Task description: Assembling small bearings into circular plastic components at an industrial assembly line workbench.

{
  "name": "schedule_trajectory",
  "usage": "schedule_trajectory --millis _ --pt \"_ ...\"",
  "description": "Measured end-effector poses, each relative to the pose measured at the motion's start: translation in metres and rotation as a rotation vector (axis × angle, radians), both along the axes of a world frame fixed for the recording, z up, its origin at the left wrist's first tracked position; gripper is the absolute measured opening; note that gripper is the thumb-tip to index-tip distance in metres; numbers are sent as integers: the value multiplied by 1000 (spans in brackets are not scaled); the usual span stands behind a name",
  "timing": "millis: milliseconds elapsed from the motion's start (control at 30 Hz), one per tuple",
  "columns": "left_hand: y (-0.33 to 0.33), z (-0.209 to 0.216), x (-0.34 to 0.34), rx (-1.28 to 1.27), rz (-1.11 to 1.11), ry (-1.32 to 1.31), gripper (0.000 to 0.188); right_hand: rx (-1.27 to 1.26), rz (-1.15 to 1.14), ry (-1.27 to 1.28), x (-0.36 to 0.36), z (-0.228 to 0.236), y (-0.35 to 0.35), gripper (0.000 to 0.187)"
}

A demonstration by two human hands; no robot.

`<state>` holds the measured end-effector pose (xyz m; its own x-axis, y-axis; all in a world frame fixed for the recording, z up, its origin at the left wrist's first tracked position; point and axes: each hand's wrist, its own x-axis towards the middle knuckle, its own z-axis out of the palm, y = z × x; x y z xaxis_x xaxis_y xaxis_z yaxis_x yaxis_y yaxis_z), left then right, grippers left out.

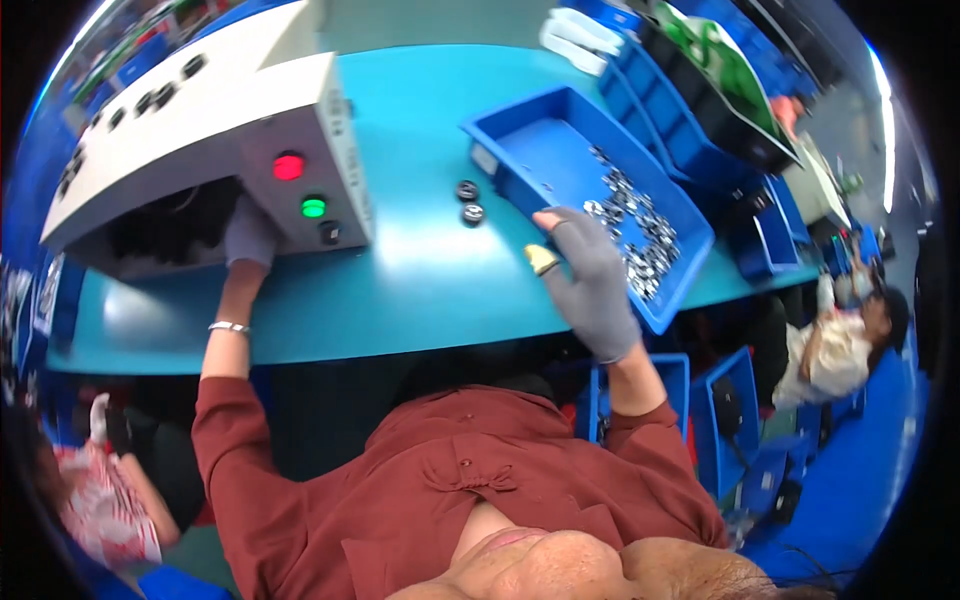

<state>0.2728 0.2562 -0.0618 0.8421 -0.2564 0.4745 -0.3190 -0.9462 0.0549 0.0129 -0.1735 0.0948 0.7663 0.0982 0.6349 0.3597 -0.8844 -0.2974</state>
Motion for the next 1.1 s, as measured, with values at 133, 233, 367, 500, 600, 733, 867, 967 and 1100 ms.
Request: schedule_trajectory --millis 133,233,367,500,600,733,867,967,1100 --pt "-10 16 -9 -168 50 97 31 -36 -240 134 -10 25 -88 22" --pt "-3 21 -22 -317 -83 -41 29 -69 -362 479 9 14 -168 21" --pt "-8 44 -104 -1050 6 235 24 35 -285 697 40 -23 -220 28" --pt "-59 40 -198 -1876 -298 591 29 -123 -86 562 54 -47 -221 33" --pt "-115 47 -236 -2202 -497 992 32 -68 -149 593 60 -60 -222 25" --pt "-164 31 -251 -2592 -591 1363 35 -83 -135 605 63 -61 -214 24" --pt "-193 29 -251 -2693 -587 1528 35 -107 -201 661 53 -62 -208 25" --pt "-204 31 -248 -2645 -538 1579 34 -184 -167 665 40 -58 -208 22" --pt "-213 30 -243 -2623 -609 1618 35 -155 -140 589 25 -51 -205 19"
